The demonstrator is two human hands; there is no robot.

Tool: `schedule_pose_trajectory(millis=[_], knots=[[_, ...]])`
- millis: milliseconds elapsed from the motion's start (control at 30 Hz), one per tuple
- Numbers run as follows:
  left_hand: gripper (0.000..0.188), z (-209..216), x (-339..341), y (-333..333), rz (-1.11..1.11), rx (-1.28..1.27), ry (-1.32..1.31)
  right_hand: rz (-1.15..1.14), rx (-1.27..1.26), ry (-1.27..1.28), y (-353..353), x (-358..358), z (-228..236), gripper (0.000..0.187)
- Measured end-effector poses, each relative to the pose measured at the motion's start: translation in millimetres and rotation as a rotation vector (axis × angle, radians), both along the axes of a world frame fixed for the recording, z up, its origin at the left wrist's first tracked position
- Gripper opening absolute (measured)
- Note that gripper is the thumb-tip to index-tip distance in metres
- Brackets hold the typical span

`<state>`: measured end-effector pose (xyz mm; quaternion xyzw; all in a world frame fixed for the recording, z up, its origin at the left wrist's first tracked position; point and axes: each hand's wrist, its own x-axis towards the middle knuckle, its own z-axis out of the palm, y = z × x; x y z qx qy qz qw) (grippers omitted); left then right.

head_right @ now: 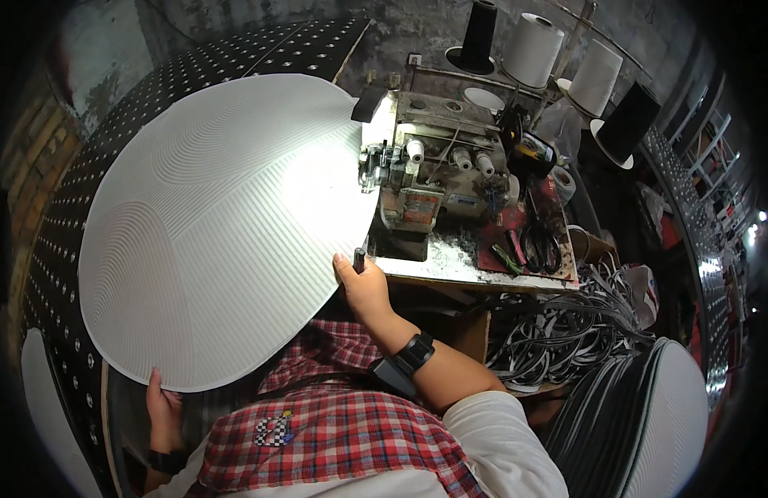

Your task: The person picks up a fabric disc and sews a border around its perimeter using a sewing machine. They then use a screwdriver to adjust the machine's internal components before resuming the sewing and setting the finished disc aside.

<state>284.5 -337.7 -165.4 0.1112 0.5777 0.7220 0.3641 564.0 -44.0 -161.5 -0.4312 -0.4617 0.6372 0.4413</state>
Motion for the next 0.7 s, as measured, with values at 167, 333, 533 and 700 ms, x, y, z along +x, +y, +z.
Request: schedule_pose_trajectory(millis=[167,333,533,700], knots=[[0.033,-14,7,3,-0.062,-0.043,-0.009,0.054,-0.023,0.019,-2,2,-3,0.028],[0.028,-4,35,16,-0.129,-0.08,0.034,0.006,0.032,0.016,3,0,-6,0.027],[0.029,-3,52,16,-0.354,-0.268,0.337,0.07,0.004,0.01,-2,3,0,0.023],[0.035,-16,34,2,-0.443,-0.209,0.133,0.127,-0.046,-0.006,-7,5,8,0.025]])
